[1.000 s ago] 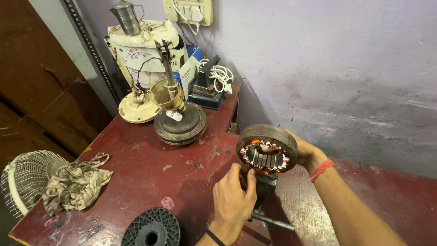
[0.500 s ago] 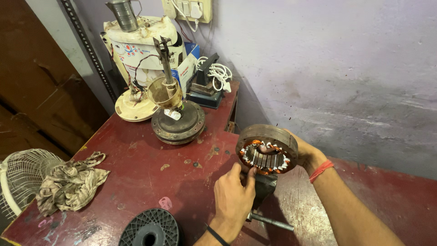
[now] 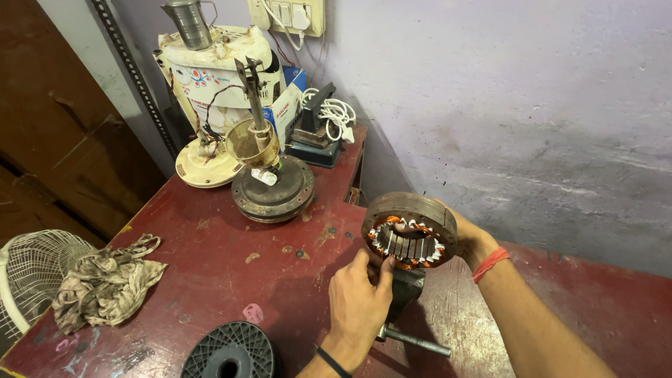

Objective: The person repeatedly taps and adjusts the copper windings of a motor stator held in a bench vise. The person uses a small metal tool to tap the windings and occasionally rotates the stator to access different sections.

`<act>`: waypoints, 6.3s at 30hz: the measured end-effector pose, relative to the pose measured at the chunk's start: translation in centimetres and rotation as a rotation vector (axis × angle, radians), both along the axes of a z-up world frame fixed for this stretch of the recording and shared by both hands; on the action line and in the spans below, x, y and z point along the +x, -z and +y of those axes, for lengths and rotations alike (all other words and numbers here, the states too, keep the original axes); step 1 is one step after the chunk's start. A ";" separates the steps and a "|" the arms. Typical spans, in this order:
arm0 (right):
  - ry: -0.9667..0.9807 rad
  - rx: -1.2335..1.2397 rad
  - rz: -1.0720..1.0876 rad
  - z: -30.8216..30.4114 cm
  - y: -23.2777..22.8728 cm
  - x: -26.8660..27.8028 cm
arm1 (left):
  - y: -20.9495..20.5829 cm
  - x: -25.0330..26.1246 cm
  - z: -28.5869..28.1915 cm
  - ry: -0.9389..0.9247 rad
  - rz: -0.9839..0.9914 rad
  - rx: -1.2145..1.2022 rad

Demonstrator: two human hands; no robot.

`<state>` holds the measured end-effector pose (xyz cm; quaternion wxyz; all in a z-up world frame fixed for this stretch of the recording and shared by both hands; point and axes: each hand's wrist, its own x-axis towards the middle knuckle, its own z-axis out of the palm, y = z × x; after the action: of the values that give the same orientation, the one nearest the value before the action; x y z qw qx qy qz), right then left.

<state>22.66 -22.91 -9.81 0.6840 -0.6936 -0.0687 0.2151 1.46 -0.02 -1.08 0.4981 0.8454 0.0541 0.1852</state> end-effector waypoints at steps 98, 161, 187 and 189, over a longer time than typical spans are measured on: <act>-0.160 0.157 -0.082 -1.3 1.1 -1.4 | 4.3 9.4 5.1 0.897 0.002 -0.825; -0.030 0.105 -0.042 2.6 -5.4 -4.3 | -2.8 -1.0 0.5 -0.019 0.020 0.130; -0.121 0.074 -0.026 -1.2 5.8 7.4 | -1.3 -1.4 0.3 -0.025 0.143 -0.031; -0.162 0.050 -0.087 -1.2 5.4 7.1 | -1.3 -1.5 0.5 -0.028 0.039 -0.024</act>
<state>29.74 -24.11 -15.26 0.6779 -0.6773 -0.1596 0.2374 -0.03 0.45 0.20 0.5043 0.8421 0.0777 0.1748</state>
